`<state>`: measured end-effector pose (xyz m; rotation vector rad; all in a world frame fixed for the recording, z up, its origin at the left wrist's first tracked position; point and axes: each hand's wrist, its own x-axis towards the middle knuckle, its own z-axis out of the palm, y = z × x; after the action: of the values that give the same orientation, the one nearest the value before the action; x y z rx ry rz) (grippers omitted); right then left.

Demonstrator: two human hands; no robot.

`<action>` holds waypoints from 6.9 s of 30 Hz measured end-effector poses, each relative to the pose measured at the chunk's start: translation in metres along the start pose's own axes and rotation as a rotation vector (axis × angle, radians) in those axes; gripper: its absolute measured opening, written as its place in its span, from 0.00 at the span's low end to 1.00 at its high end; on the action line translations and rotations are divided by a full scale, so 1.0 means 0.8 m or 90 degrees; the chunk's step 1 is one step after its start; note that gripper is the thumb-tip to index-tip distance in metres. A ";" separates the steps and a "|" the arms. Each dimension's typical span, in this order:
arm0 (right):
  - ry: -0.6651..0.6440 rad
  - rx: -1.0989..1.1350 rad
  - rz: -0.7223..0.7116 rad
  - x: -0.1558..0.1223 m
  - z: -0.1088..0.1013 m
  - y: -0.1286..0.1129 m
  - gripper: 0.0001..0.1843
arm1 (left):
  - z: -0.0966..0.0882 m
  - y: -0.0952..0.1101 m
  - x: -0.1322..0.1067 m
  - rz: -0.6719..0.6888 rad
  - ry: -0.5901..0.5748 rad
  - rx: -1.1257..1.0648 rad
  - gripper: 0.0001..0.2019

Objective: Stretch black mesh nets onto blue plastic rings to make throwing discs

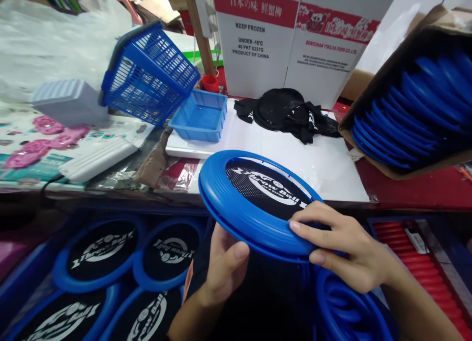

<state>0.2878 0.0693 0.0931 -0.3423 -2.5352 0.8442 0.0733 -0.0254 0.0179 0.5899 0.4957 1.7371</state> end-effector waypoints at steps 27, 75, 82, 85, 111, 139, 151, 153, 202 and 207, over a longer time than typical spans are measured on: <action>-0.031 -0.068 -0.021 -0.002 0.011 -0.010 0.31 | -0.010 0.000 -0.010 -0.067 0.113 0.033 0.31; 0.688 0.415 0.753 -0.125 0.159 0.106 0.27 | -0.081 -0.091 -0.004 -0.353 0.529 0.038 0.18; 0.787 0.564 0.761 -0.101 0.164 0.102 0.33 | -0.087 -0.088 -0.002 -0.384 0.513 0.038 0.18; 0.806 0.561 0.756 -0.096 0.163 0.107 0.31 | -0.091 -0.089 -0.003 -0.392 0.523 0.037 0.17; 0.827 0.617 0.720 -0.081 0.183 0.113 0.28 | -0.131 -0.085 0.004 -0.383 0.502 0.073 0.16; 0.654 0.179 0.675 -0.061 0.204 0.108 0.30 | -0.171 -0.063 -0.020 -0.347 0.526 0.113 0.16; 0.610 0.018 0.686 -0.053 0.211 0.099 0.41 | -0.174 -0.059 -0.016 -0.334 0.522 0.127 0.17; 0.613 0.022 0.686 -0.054 0.212 0.100 0.41 | -0.177 -0.059 -0.017 -0.337 0.517 0.130 0.17; 0.776 0.518 0.638 -0.102 0.201 0.132 0.31 | -0.214 -0.051 -0.031 -0.402 0.368 0.250 0.28; 0.685 0.232 0.430 -0.123 0.160 0.126 0.33 | -0.239 -0.013 -0.014 -0.345 0.080 0.600 0.21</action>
<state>0.3206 0.0482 -0.0932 -1.1814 -1.2325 0.9528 -0.0357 -0.0382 -0.1391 0.8883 1.4455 0.9540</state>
